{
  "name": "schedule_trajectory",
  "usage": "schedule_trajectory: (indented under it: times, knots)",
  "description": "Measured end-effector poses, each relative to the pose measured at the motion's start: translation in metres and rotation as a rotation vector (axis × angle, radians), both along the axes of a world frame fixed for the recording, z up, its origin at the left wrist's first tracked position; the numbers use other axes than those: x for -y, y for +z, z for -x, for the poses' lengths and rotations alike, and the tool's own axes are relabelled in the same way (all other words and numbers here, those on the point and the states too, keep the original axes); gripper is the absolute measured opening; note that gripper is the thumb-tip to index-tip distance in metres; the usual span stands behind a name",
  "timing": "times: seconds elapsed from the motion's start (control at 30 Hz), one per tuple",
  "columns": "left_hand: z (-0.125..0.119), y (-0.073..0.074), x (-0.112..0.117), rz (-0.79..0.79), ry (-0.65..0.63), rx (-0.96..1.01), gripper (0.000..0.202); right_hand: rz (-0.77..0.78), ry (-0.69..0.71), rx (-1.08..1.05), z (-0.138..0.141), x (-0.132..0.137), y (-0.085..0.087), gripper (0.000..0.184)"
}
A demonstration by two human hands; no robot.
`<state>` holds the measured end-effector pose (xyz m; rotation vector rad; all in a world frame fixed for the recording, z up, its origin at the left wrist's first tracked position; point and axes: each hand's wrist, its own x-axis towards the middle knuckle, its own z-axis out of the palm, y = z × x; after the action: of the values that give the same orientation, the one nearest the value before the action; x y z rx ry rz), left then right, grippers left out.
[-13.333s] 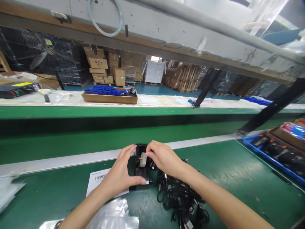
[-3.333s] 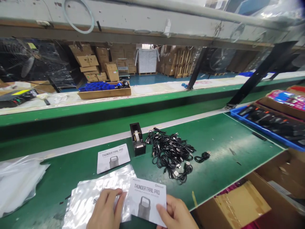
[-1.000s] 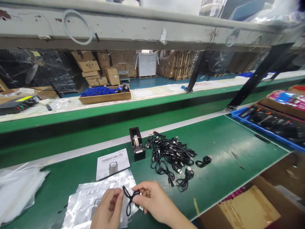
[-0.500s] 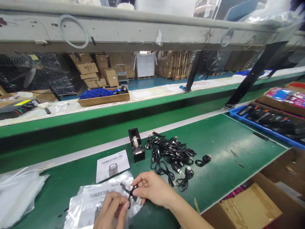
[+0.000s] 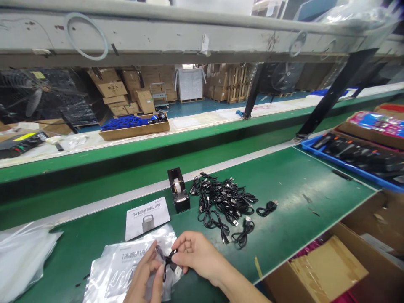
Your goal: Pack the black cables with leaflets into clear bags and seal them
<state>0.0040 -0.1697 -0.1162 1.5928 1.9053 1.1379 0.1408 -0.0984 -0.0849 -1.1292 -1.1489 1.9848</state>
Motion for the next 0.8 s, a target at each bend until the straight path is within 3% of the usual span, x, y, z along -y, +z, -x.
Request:
schedule_trajectory:
  times: [0.1, 0.17, 0.27, 0.43, 0.5, 0.6, 0.73, 0.8]
  knots:
    - [-0.002, -0.002, 0.003, -0.030, -0.007, -0.022, 0.023, -0.136, -0.102, 0.094, 0.010, 0.011, -0.006, 0.024]
    - [-0.002, 0.001, 0.002, -0.062, -0.014, -0.076, 0.021, -0.297, -0.080, 0.194, 0.013, 0.018, -0.006, 0.021]
    - [-0.001, 0.013, 0.000, -0.129, 0.001, -0.136, 0.014, -0.470, 0.057, 0.287, 0.008, 0.024, 0.002, 0.017]
    - [0.000, 0.040, -0.006, -0.144, 0.126, -0.085, 0.014, -0.721, 0.405, 0.316, -0.002, 0.022, 0.026, 0.041]
    - [0.000, 0.051, -0.007, -0.156, 0.122, -0.043, 0.013, -0.858, 0.482, 0.345, 0.003, 0.019, 0.031, 0.047]
    - [0.003, 0.069, -0.009, -0.196, 0.090, -0.028, 0.010, -1.036, 0.476, 0.406, 0.017, 0.012, 0.037, 0.028]
    - [0.017, 0.092, -0.014, -0.123, 0.135, 0.186, 0.023, -1.080, 0.392, 0.482, 0.028, -0.011, 0.063, 0.016]
    - [0.027, 0.097, -0.019, -0.071, 0.161, 0.351, 0.040, -1.065, 0.453, 0.423, 0.029, -0.025, 0.086, 0.014]
